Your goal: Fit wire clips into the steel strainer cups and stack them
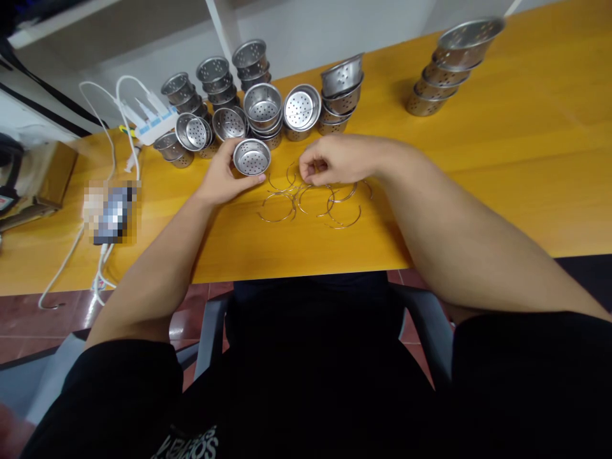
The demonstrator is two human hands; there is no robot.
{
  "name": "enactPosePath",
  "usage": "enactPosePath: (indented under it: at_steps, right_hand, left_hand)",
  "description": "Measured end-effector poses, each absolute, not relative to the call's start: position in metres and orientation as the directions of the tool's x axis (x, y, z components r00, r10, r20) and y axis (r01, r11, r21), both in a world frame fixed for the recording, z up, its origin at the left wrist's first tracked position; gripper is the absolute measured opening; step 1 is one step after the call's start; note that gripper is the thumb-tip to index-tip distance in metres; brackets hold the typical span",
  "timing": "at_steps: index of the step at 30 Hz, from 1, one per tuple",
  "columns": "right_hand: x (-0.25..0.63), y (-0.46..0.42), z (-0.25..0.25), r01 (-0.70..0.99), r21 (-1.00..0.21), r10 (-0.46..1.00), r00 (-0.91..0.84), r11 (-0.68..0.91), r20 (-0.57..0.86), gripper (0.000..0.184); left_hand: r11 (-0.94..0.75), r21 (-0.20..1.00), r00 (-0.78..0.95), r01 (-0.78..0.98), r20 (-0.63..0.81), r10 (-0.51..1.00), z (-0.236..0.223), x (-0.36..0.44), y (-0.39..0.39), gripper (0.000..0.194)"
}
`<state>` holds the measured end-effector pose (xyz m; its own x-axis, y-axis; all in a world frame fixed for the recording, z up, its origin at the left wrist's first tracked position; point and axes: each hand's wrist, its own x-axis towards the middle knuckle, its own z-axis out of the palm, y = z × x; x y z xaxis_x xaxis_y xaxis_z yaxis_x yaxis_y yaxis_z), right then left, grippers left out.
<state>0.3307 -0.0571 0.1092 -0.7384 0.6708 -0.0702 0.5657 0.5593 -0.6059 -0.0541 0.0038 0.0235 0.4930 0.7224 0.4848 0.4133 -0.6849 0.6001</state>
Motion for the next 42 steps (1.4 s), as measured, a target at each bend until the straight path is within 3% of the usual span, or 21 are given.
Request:
enactPosePath:
  at_steps: [8, 13, 18, 24, 27, 31, 36, 42]
  right_hand:
    - [0.333, -0.058, 0.108, 0.526, -0.721, 0.728, -0.684, 0.451, -0.044, 0.044]
    - [0.327, -0.053, 0.092, 0.291, -0.901, 0.762, -0.645, 0.322, 0.064, 0.051]
    - [0.311, -0.042, 0.074, 0.017, -0.95, 0.888, -0.362, 0.311, 0.284, 0.054]
    - [0.293, -0.026, 0.056, -0.139, -0.922, 0.912, -0.154, 0.361, 0.38, 0.068]
    - [0.289, -0.024, 0.051, -0.102, -0.917, 0.897, -0.191, 0.385, 0.398, 0.068]
    - [0.29, -0.033, 0.051, 0.05, -0.887, 0.852, -0.305, 0.46, 0.425, 0.051]
    - [0.283, -0.045, 0.058, 0.184, -0.795, 0.795, -0.349, 0.578, 0.497, 0.042]
    - [0.275, -0.047, 0.059, 0.242, -0.79, 0.803, -0.386, 0.563, 0.453, 0.029]
  left_hand:
    - [-0.68, 0.624, 0.505, 0.386, 0.473, 0.722, 0.019, -0.057, 0.007, 0.126]
    - [-0.682, 0.618, 0.505, 0.392, 0.475, 0.721, 0.019, -0.06, 0.01, 0.125]
    - [-0.628, 0.723, 0.528, 0.288, 0.428, 0.734, 0.029, -0.056, 0.003, 0.125]
    - [-0.64, 0.744, 0.662, 0.192, 0.384, 0.644, 0.042, -0.04, -0.02, 0.125]
    - [-0.635, 0.749, 0.654, 0.187, 0.387, 0.65, 0.038, -0.037, -0.019, 0.118]
    - [-0.656, 0.728, 0.619, 0.199, 0.425, 0.66, 0.037, -0.036, -0.018, 0.116]
    - [-0.696, 0.672, 0.652, 0.253, 0.413, 0.636, 0.055, -0.029, -0.035, 0.109]
    - [-0.671, 0.688, 0.668, 0.276, 0.365, 0.649, 0.062, -0.024, -0.045, 0.102]
